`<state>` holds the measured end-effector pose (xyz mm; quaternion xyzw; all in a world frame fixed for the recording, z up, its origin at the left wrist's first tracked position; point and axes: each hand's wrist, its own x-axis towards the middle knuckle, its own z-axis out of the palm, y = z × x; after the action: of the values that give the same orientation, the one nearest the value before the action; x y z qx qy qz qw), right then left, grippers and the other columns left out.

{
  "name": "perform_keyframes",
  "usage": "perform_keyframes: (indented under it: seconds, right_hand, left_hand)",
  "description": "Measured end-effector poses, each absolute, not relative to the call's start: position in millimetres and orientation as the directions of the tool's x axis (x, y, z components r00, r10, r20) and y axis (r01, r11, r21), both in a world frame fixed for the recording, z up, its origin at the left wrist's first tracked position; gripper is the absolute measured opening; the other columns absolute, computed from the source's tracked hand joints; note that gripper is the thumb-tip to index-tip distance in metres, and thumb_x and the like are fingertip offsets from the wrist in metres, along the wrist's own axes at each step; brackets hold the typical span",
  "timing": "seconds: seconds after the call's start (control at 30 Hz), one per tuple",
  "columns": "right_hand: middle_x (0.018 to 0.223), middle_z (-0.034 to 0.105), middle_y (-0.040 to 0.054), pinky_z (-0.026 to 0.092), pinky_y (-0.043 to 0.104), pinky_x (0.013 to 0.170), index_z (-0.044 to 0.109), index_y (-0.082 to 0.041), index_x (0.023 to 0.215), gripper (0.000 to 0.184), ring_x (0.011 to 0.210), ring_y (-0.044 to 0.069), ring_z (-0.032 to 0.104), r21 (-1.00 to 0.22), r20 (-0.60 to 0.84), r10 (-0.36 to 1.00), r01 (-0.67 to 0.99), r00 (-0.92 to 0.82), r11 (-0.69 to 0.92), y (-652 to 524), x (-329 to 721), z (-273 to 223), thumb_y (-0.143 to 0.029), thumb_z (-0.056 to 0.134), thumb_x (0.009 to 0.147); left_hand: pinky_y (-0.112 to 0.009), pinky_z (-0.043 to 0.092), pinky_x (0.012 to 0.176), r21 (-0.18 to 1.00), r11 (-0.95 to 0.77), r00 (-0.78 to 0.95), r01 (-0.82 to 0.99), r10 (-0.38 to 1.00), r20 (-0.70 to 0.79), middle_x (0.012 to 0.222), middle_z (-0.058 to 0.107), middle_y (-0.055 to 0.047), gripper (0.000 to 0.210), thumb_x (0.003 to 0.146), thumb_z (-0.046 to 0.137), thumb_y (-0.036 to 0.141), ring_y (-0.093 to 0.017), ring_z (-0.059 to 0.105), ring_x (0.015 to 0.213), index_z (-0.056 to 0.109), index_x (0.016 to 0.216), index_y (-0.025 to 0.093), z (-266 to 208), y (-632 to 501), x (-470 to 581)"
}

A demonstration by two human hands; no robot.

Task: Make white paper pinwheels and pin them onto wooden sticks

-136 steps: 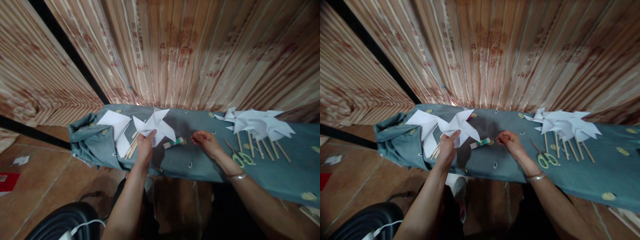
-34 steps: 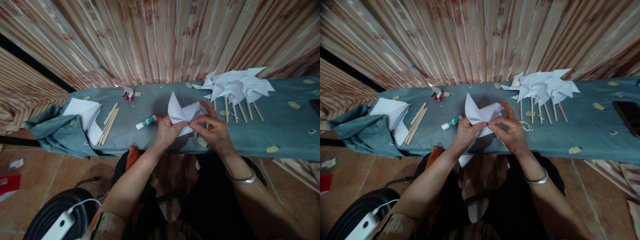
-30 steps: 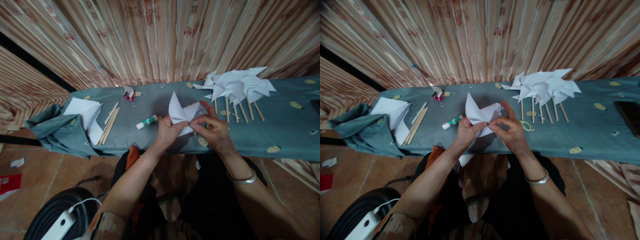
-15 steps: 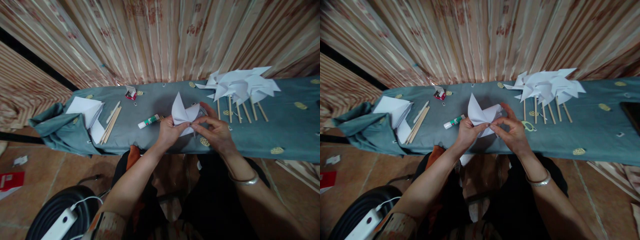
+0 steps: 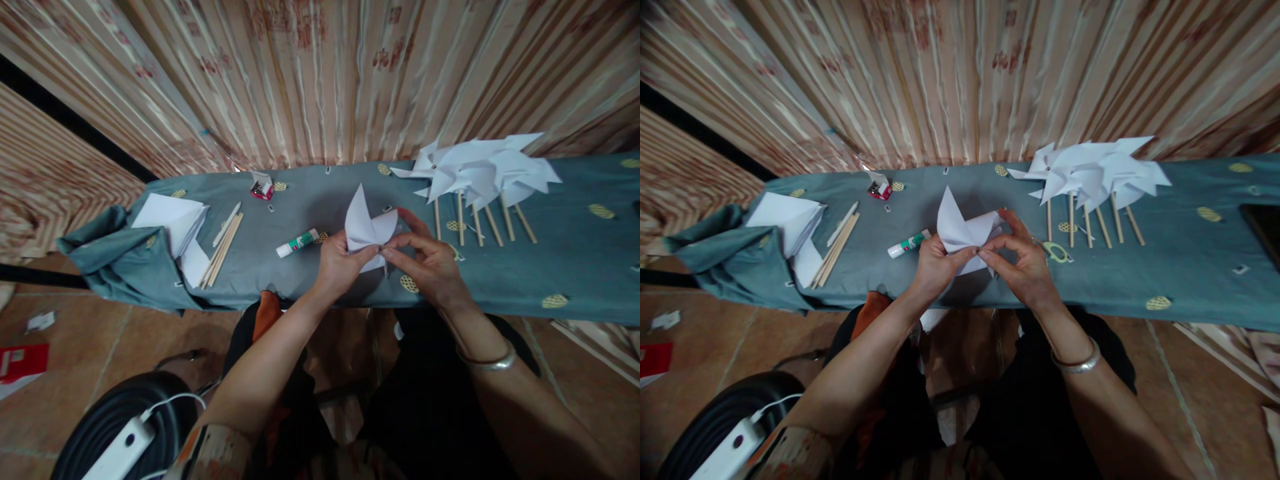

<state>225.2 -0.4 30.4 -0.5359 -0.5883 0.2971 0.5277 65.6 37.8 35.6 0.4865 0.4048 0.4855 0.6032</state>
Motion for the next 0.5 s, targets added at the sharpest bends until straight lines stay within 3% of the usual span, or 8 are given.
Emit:
perform_keyframes:
  seconds: [0.5]
  right_hand:
    - [0.143,0.056,0.0012,0.025,0.056,0.117,0.072,-0.027,0.075,0.011,0.140,0.030,0.042,-0.923,0.287,0.949,0.304,0.131,0.237,0.9,224.5,28.5,-0.037,0.075,0.076]
  left_hand:
    - [-0.029,0.052,0.073,0.989,0.009,0.288,-0.145,0.957,0.034,0.085,0.076,-0.005,0.031,0.063,0.083,0.034,-0.019,0.067,0.076,0.075,0.087,0.016,35.9,38.2,56.3]
